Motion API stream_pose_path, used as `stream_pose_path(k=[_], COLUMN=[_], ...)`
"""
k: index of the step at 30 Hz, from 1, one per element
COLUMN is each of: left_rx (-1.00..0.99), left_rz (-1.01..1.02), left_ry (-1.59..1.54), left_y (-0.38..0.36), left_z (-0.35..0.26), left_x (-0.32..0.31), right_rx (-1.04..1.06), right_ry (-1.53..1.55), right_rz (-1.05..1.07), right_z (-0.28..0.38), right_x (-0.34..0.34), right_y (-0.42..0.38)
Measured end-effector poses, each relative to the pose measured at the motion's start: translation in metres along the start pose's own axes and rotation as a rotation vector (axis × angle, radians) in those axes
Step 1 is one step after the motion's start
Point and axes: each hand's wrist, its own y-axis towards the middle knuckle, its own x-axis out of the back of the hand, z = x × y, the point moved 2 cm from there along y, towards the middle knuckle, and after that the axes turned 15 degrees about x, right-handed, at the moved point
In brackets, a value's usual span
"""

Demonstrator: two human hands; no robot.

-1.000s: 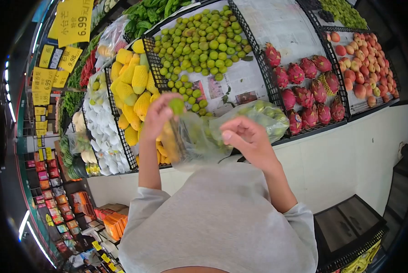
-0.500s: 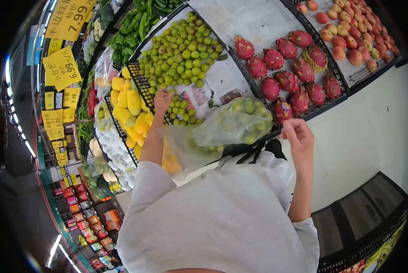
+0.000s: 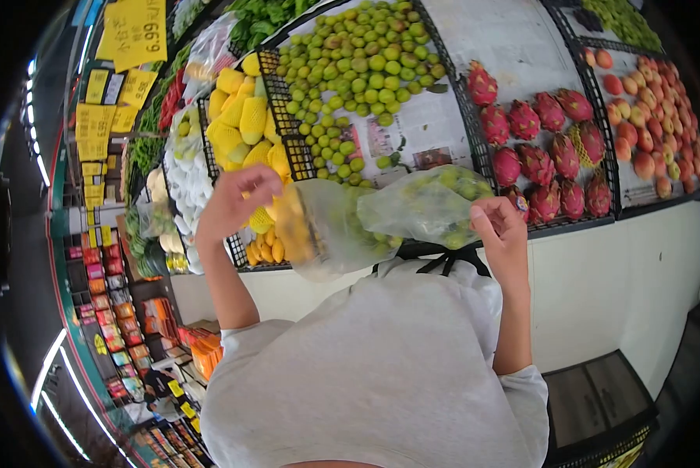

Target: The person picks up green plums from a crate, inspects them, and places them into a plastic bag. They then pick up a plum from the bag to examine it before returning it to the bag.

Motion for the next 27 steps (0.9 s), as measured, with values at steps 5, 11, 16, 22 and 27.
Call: stream_pose_path(k=[5,11,16,22,27], left_rx=[-0.037,-0.063,-0.068,-0.124,-0.144], left_rz=[0.223,-0.049,-0.045,-0.111,-0.180], left_ry=[0.165,0.402,0.478,0.502,0.452], left_y=[-0.011,0.031,0.039,0.062,0.067], left_z=[0.071,0.151,0.162,0.185,0.185], left_x=[-0.062,-0.143,-0.177,-0.222,-0.236], right_rx=[0.045,0.049,0.043,0.128,0.265], right_ry=[-0.034,0.012,0.002,-0.142,-0.198], right_rz=[0.083,0.134,0.204,0.192,0.183], right_z=[-0.001,-0.010,0.001,0.019,0.036], right_x=[-0.044,-0.108,-0.154,-0.189,-0.222], right_y=[0.005,-0.015,-0.038,-0.058,-0.078])
